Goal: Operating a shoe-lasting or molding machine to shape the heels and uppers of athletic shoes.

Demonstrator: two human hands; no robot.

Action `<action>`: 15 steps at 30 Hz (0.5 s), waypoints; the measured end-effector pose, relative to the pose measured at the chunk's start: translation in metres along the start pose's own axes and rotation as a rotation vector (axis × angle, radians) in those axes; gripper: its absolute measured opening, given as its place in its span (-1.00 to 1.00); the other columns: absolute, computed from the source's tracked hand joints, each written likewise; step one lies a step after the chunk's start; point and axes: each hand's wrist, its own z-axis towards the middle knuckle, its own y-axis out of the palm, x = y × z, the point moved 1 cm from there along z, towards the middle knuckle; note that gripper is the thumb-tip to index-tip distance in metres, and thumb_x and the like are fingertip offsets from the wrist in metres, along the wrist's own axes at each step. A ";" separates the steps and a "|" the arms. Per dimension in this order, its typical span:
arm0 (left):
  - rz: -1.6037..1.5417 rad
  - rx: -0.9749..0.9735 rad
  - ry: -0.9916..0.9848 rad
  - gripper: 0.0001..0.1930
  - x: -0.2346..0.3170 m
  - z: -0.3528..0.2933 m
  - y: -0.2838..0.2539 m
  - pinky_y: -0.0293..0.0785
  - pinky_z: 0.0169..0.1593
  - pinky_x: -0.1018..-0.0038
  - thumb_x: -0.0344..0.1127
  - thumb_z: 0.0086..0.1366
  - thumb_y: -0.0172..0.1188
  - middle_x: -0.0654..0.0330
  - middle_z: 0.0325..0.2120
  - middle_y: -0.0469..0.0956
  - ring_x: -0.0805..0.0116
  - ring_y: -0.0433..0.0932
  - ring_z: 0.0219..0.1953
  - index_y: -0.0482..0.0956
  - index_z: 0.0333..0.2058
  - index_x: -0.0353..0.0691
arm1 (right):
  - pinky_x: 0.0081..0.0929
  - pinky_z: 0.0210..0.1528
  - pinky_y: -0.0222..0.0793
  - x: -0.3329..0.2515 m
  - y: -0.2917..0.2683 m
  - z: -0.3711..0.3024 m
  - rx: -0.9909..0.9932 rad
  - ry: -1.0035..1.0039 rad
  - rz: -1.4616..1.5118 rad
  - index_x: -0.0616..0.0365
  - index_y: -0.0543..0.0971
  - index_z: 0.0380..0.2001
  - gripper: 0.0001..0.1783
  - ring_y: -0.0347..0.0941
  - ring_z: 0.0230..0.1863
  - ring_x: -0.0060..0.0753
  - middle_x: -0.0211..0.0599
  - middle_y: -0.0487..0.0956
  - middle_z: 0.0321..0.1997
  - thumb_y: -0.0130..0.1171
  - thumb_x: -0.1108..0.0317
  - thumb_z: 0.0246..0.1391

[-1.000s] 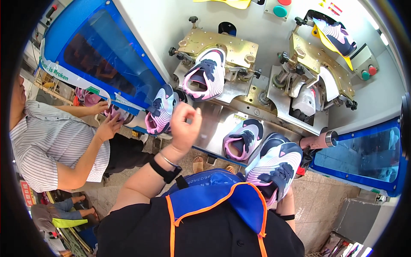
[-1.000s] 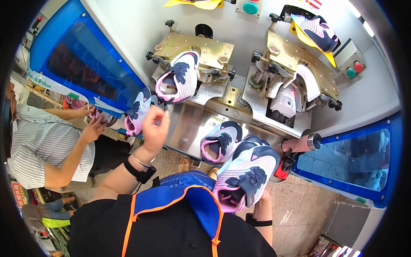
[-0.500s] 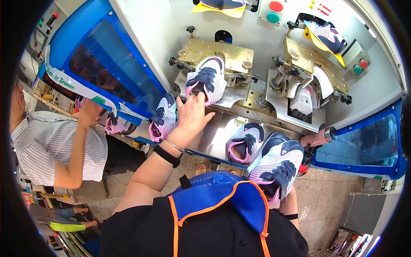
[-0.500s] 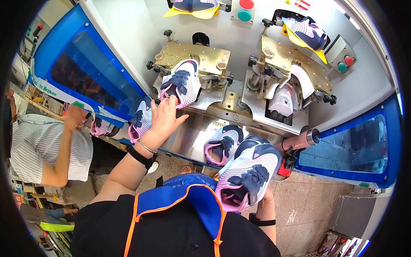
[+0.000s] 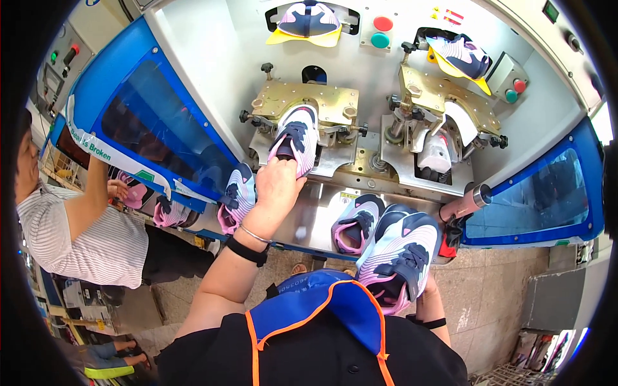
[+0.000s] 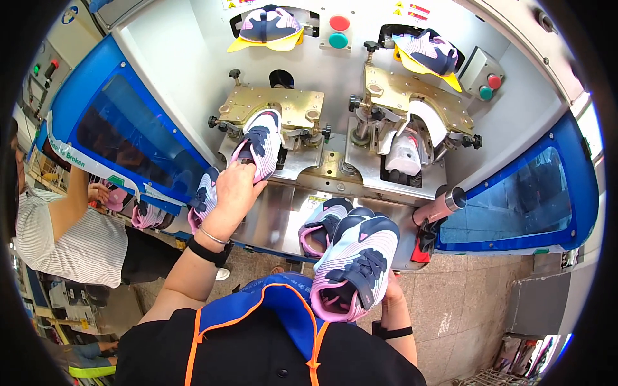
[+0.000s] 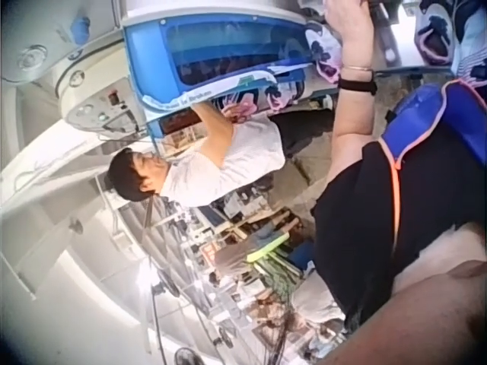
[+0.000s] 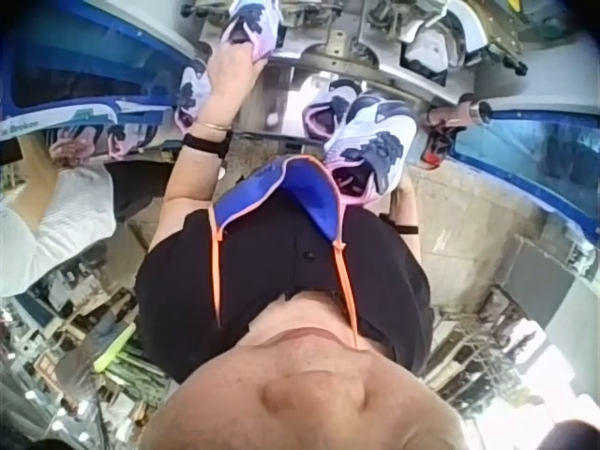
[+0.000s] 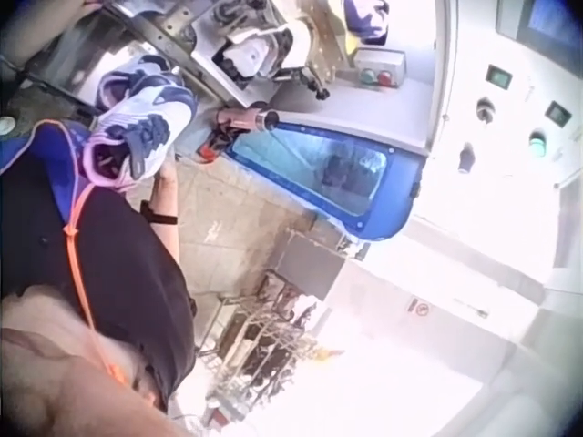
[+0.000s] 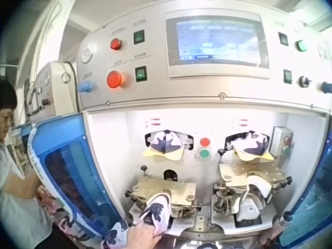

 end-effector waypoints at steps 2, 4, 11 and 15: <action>0.010 -0.006 -0.009 -0.71 0.000 0.000 0.002 0.50 -0.24 0.18 -0.21 -0.05 0.47 0.11 -0.47 0.60 0.09 0.57 -0.26 0.58 -0.43 -0.21 | -0.25 0.22 0.44 0.001 0.002 0.000 0.003 -0.011 0.002 0.13 0.29 0.25 -0.50 0.46 0.13 -0.26 -0.20 0.47 0.11 0.06 0.37 0.26; 0.011 -0.004 -0.007 -0.71 -0.002 0.000 0.004 0.51 -0.23 0.19 -0.22 -0.05 0.47 0.11 -0.47 0.60 0.09 0.57 -0.26 0.58 -0.43 -0.22 | -0.25 0.22 0.44 0.003 0.006 0.004 -0.003 -0.004 0.000 0.13 0.29 0.25 -0.50 0.46 0.13 -0.26 -0.20 0.47 0.11 0.06 0.37 0.26; -0.015 -0.001 -0.006 -0.68 -0.001 0.001 0.004 0.54 -0.23 0.21 -0.23 -0.05 0.48 0.12 -0.44 0.61 0.10 0.58 -0.25 0.57 -0.39 -0.24 | -0.25 0.22 0.44 0.002 0.000 0.002 -0.025 0.025 0.000 0.13 0.29 0.25 -0.50 0.46 0.13 -0.26 -0.20 0.47 0.12 0.06 0.37 0.26; -0.012 -0.015 -0.019 -0.68 -0.003 -0.002 0.003 0.55 -0.23 0.23 -0.24 -0.05 0.48 0.12 -0.43 0.61 0.10 0.58 -0.25 0.56 -0.39 -0.25 | -0.25 0.22 0.44 0.007 0.003 0.003 -0.041 0.030 0.002 0.13 0.28 0.25 -0.49 0.46 0.13 -0.26 -0.20 0.47 0.12 0.05 0.37 0.26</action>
